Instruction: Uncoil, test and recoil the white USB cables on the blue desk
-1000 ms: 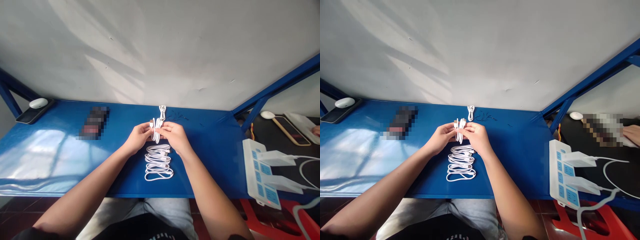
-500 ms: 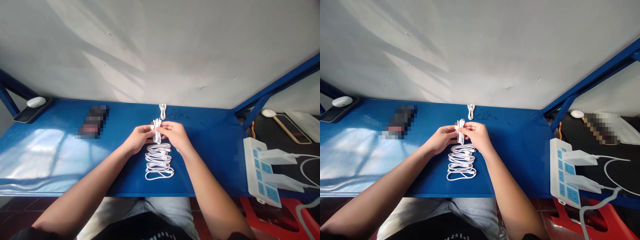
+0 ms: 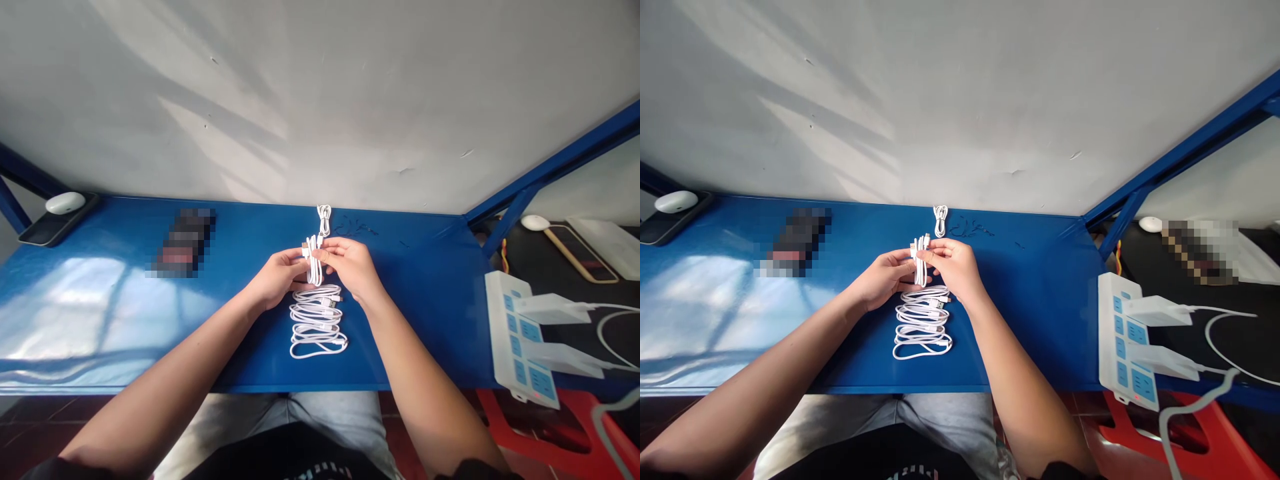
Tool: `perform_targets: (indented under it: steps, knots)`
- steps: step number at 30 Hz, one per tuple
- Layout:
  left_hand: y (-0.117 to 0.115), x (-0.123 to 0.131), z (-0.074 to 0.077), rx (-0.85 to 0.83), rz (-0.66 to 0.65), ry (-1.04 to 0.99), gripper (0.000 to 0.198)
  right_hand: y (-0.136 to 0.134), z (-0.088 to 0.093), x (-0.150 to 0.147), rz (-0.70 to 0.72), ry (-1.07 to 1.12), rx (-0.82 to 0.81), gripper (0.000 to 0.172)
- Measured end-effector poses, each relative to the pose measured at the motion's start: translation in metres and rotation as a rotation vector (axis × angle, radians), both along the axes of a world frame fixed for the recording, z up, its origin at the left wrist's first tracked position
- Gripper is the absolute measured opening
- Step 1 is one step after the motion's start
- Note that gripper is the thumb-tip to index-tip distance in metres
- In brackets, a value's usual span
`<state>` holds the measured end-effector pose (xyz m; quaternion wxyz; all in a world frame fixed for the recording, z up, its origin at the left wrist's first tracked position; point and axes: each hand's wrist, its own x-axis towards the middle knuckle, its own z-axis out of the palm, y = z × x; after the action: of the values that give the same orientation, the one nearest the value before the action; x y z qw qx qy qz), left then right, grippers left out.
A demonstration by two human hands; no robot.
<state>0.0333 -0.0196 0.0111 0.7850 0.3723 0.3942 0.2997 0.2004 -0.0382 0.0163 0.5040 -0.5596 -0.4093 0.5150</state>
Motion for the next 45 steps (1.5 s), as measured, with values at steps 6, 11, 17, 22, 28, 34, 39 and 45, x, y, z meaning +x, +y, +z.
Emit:
perform_targets:
  steps: [6,11,17,22,28,34,39,45]
  knots:
    - [0.001,0.000,-0.002,-0.010,-0.042,-0.009,0.027,0.001,-0.006,0.000,-0.033,-0.153,0.044,0.045]
    - [0.002,0.000,-0.001,-0.104,-0.089,-0.076,0.019,-0.001,-0.004,0.000,-0.017,-0.247,0.132,0.036]
    - [0.003,-0.003,-0.001,-0.193,-0.118,-0.173,0.019,-0.005,-0.001,0.003,0.013,-0.366,0.272,0.037]
    - [0.005,-0.005,0.003,-0.248,-0.127,-0.231,0.024,0.001,0.006,0.025,-0.052,-0.451,0.308,0.031]
    - [0.005,-0.006,0.006,-0.266,-0.125,-0.268,0.023,0.028,0.008,0.093,-0.221,-0.700,0.126,0.024]
    - [0.005,-0.007,0.003,-0.181,-0.112,-0.188,0.025,0.044,-0.017,0.122,-0.264,-1.007,-0.026,0.022]
    - [0.004,-0.004,0.004,-0.164,-0.053,-0.141,0.022,0.044,-0.032,0.122,-0.271,-1.100,0.038,0.018]
    - [0.004,-0.002,0.007,-0.197,-0.045,-0.117,0.024,0.043,-0.032,0.129,-0.260,-1.071,0.083,0.019]
